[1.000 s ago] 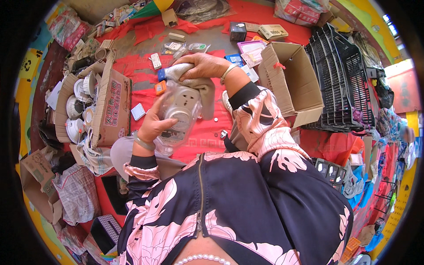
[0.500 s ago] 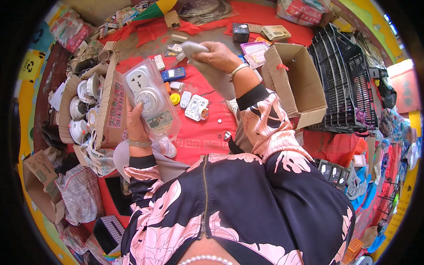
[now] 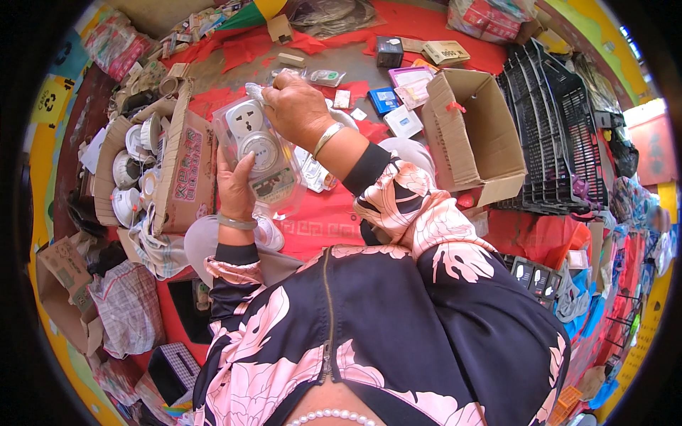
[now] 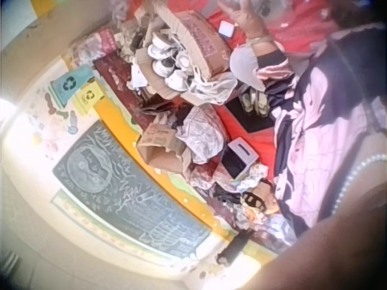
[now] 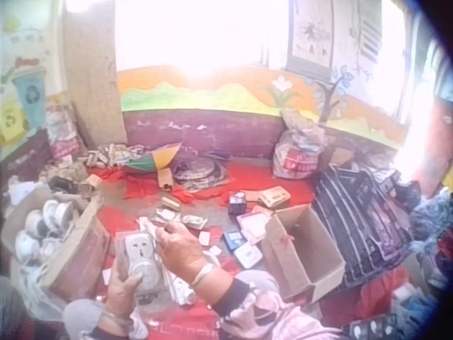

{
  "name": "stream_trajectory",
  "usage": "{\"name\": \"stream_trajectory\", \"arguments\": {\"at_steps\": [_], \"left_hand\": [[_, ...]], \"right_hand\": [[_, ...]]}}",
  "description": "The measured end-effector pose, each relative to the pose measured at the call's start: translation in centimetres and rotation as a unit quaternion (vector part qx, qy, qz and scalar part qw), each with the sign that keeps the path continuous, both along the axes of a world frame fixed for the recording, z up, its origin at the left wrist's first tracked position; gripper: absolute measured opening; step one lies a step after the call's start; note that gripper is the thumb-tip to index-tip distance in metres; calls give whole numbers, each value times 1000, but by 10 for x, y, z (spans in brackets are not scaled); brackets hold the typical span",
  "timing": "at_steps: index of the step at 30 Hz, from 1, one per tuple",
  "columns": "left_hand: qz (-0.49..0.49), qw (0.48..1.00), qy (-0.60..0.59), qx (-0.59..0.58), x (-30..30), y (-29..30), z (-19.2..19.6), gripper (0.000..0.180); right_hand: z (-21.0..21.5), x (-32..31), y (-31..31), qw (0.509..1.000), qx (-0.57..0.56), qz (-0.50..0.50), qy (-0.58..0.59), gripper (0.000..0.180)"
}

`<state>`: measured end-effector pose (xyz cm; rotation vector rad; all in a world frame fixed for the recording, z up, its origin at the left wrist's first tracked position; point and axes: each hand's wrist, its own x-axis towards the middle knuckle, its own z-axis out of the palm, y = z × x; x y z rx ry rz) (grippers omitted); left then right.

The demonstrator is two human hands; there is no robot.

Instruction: The person picks up several packaged and unpackaged electronic items, such as timer sockets and power adapters, from a cluttered floor area and wipes them one at a time with a grey cloth.

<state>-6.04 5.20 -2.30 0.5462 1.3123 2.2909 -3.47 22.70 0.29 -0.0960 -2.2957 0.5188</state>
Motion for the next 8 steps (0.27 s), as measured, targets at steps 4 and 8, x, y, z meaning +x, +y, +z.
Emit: {"name": "stream_trajectory", "arguments": {"at_steps": [4, 8], "left_hand": [[22, 999, 42, -12, 1, 0, -3, 55], [90, 993, 75, -15, 1, 0, 0, 55]], "right_hand": [[0, 3, -4, 999, 6, -4, -32, 22], [-8, 6, -7, 983, -99, 102, -118, 25]]}}
